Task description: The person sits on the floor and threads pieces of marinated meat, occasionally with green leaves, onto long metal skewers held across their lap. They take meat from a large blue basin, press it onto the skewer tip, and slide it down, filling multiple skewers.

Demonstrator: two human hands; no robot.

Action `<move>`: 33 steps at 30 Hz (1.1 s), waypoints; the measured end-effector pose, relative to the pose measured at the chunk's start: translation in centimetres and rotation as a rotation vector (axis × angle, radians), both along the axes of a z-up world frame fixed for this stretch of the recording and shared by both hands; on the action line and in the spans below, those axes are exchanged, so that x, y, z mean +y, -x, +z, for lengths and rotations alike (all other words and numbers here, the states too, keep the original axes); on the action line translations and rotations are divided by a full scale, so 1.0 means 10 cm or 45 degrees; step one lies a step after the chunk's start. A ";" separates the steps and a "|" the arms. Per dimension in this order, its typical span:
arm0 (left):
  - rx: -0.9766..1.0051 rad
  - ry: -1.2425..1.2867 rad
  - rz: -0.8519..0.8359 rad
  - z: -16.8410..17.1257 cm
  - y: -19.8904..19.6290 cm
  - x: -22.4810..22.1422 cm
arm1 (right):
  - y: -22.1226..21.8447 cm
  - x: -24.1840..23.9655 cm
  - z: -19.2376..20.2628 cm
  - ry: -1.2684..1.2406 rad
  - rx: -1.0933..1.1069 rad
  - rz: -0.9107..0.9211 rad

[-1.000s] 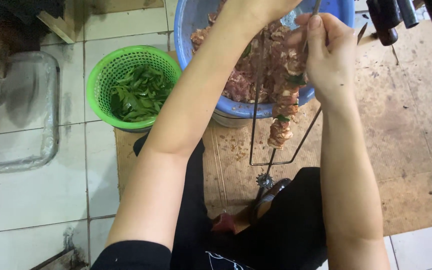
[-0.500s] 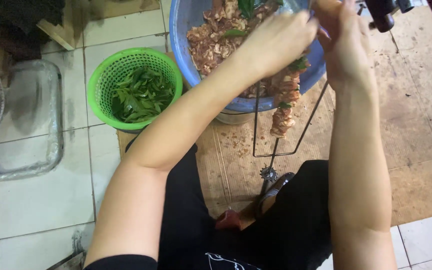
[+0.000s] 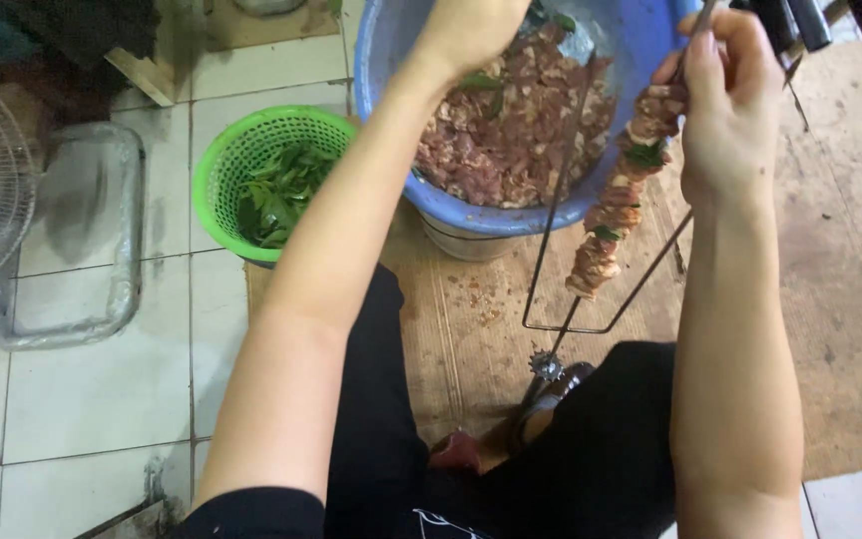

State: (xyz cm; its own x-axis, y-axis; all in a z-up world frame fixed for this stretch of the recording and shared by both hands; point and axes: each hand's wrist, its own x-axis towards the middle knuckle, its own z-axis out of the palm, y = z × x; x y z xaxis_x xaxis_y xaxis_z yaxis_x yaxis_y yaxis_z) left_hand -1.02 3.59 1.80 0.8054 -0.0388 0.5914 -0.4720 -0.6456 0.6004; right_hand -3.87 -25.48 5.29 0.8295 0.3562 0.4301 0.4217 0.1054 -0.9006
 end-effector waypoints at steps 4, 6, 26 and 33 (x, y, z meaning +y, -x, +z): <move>-0.025 -0.366 0.300 -0.95 -0.54 0.21 | 0.02 0.09 -0.10 0.103 0.028 -0.084; 0.327 -0.508 0.385 -0.93 -0.41 0.18 | 0.00 0.19 -0.13 0.099 0.060 -0.086; 0.480 -0.496 0.567 -1.55 -1.06 0.43 | 0.92 0.67 -0.67 0.918 -0.210 -0.298; 0.515 0.627 0.166 -1.22 -0.76 0.59 | 0.93 0.53 -0.77 0.916 0.055 -0.234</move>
